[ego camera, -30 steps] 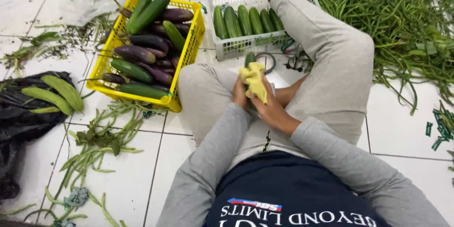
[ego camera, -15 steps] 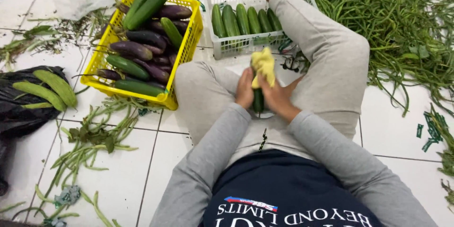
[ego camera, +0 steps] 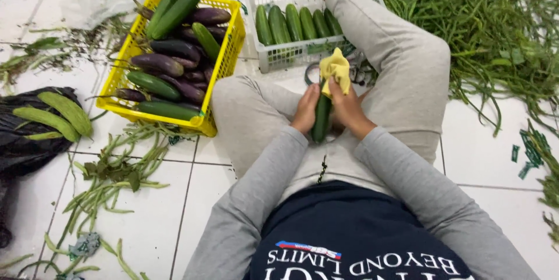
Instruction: Cleaning cucumbers by wiping them with a cloth and sorting them into a crate.
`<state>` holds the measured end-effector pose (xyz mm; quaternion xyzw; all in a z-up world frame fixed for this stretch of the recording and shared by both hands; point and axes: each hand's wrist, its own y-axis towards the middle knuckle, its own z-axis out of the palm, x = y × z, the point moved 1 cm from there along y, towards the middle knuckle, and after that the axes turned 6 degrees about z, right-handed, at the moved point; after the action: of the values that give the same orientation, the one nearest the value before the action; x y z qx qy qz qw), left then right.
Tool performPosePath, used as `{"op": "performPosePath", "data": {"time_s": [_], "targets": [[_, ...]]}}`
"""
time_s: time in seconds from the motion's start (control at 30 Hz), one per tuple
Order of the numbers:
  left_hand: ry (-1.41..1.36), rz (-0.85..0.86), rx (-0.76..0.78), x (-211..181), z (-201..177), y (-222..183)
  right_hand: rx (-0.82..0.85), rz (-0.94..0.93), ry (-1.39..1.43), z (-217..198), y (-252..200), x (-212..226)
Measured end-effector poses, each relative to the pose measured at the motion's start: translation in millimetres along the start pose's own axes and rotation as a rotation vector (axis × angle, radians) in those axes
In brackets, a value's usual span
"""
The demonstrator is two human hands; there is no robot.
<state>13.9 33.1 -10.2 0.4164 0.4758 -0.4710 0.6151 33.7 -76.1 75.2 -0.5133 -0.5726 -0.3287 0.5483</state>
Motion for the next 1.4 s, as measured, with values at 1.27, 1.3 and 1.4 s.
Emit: {"op": "performPosePath", "data": {"time_s": [1.27,1.3,1.4], "targets": [[0.111,0.191,-0.394,-14,-26,7,0.327,0.082,-0.175,3,-12,-19],[0.109,0.192,-0.396,-22,-23,6,0.328,0.081,-0.178,6,-4,-21],[0.188,0.257,-0.209,-33,-9,-3,0.144,0.148,-0.147,5,9,-27]]}}
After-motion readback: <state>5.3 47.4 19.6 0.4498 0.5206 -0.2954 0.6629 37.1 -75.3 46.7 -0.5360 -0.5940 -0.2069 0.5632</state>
